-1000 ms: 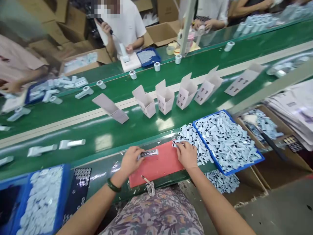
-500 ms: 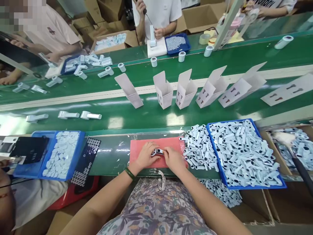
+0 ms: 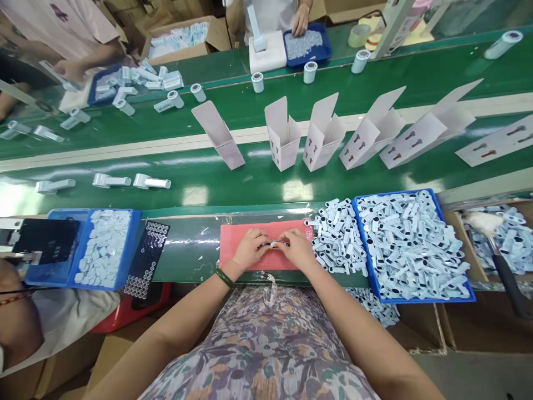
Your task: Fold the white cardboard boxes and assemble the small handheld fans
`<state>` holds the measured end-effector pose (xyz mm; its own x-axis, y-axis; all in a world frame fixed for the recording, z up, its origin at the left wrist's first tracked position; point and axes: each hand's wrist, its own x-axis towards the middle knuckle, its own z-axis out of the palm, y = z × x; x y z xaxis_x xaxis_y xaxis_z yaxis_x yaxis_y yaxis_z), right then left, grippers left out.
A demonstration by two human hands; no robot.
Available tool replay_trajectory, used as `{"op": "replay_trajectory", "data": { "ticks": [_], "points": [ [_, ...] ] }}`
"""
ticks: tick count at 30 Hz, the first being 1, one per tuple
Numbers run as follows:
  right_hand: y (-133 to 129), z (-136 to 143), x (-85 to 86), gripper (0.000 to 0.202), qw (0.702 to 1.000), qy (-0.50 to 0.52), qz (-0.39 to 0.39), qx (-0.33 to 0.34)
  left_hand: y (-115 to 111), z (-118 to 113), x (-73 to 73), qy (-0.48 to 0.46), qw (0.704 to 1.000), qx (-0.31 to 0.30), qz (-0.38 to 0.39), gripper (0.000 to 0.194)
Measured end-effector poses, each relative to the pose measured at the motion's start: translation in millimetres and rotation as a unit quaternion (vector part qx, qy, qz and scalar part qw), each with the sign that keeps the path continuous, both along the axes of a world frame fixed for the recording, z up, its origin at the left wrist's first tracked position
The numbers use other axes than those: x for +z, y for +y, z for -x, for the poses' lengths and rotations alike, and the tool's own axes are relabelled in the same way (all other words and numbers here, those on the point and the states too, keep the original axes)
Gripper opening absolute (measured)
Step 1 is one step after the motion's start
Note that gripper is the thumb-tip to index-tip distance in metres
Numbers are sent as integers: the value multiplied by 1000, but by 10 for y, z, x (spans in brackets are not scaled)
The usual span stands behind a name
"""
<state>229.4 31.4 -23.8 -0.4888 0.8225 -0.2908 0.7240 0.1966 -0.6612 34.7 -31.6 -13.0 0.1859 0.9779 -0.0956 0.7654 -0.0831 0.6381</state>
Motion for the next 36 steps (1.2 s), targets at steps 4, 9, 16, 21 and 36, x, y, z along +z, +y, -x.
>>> {"op": "replay_trajectory", "data": {
  "ticks": [4,9,16,21,36],
  "points": [
    [-26,-69,-44,36,999,8,5,48,-98,-58,36,-10,1000,18,-7,7],
    [-233,-128,-3,42,995,-13,-9,101,-298,-168,26,4,997,81,-2,19],
    [-297,-118,-39,37,994,-33,-36,101,-304,-237,18,38,997,70,21,24],
    [-319,-134,-30,40,992,-26,-50,113,-318,-204,77,51,997,42,25,28],
    [-343,-100,-22,41,988,-43,-74,129,-277,-239,90,71,995,62,43,32]
  ]
}}
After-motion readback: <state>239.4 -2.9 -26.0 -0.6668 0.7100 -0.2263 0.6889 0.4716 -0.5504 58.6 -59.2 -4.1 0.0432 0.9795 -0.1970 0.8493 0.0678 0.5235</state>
